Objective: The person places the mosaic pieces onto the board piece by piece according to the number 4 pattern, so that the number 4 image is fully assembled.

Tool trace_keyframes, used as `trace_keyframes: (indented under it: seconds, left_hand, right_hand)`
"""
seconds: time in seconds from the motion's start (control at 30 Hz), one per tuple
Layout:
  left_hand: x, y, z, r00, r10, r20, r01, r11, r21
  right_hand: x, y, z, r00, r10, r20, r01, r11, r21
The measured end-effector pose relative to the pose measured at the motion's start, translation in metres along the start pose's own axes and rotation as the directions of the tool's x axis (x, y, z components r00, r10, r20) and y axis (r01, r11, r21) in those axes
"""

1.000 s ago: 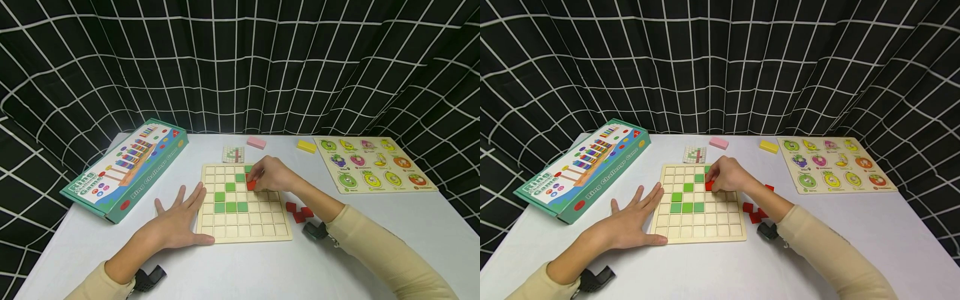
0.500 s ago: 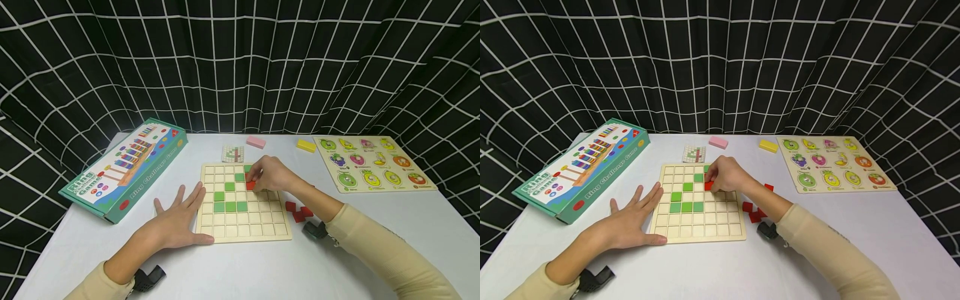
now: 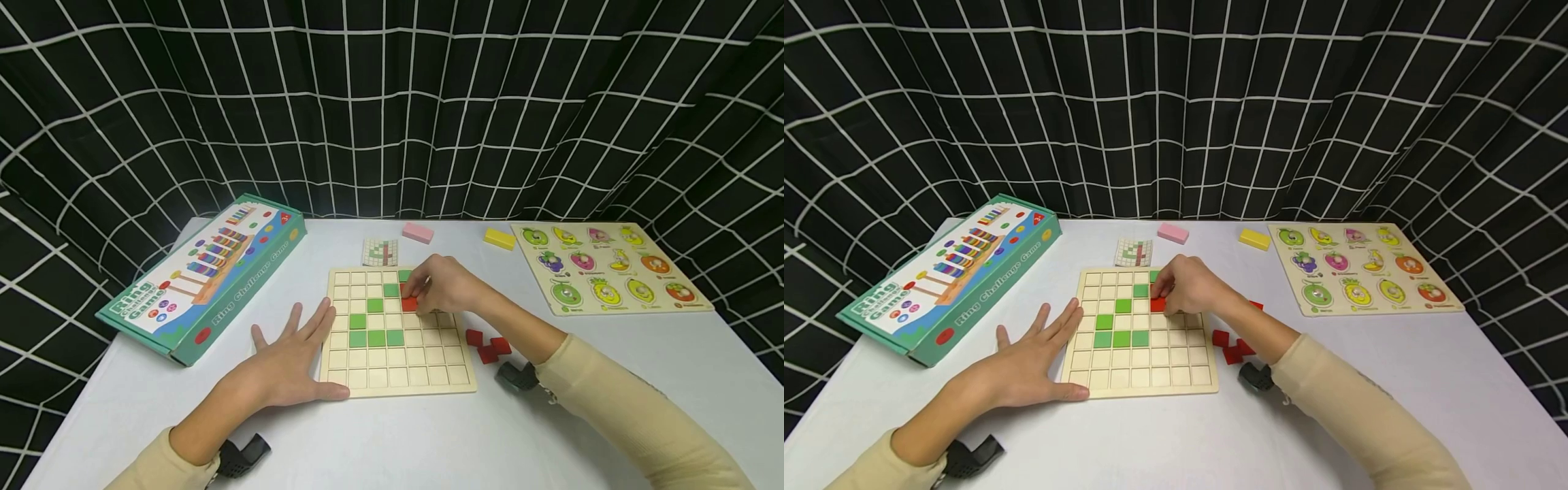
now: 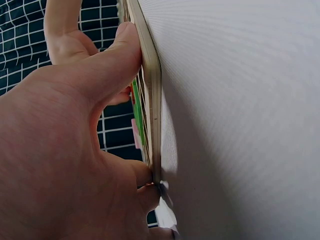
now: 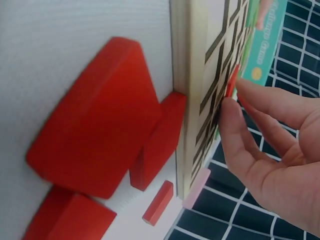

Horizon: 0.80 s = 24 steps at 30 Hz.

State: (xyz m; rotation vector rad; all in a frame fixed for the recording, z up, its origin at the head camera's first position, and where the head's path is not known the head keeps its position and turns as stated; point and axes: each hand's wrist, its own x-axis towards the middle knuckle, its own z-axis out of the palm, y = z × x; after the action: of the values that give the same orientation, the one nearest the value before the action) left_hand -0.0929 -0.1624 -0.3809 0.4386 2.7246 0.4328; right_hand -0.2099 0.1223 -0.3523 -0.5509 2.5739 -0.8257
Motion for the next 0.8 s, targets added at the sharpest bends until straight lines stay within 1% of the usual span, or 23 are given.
trace_keyframes:
  seconds: [0.13, 0.27, 0.4, 0.57, 0.67, 0.8]
  left_hand:
    - [0.0, 0.0, 0.0, 1.0, -0.001, 0.0, 0.001, 1.0, -0.001]
    - [0.0, 0.0, 0.0, 1.0, 0.0, -0.001, 0.0, 1.0, -0.002]
    - [0.0, 0.0, 0.0, 1.0, 0.001, -0.003, -0.001, 1.0, 0.0]
    - [0.0, 0.0, 0.001, 1.0, 0.004, -0.006, -0.004, 1.0, 0.002]
    - [0.0, 0.0, 0.0, 1.0, 0.002, -0.007, -0.002, 1.0, 0.0]
    - [0.0, -0.001, 0.0, 1.0, 0.003, -0.007, -0.003, 1.0, -0.005]
  right_hand:
    - [-0.004, 0.003, -0.006, 0.999, -0.035, 0.009, 0.034, 0.999, 0.024]
    - [-0.008, 0.006, -0.011, 0.999, -0.034, 0.02, 0.033, 0.998, 0.044]
    - [-0.012, 0.011, -0.016, 0.999, -0.039, 0.018, 0.039, 0.999, 0.017]
    - [-0.018, 0.022, -0.02, 0.997, -0.072, 0.006, 0.072, 0.997, -0.005]
    - [-0.021, 0.029, -0.022, 0.996, -0.091, -0.002, 0.091, 0.996, 0.021]
    - [-0.024, 0.039, -0.026, 0.996, -0.089, -0.023, 0.09, 0.995, 0.047]
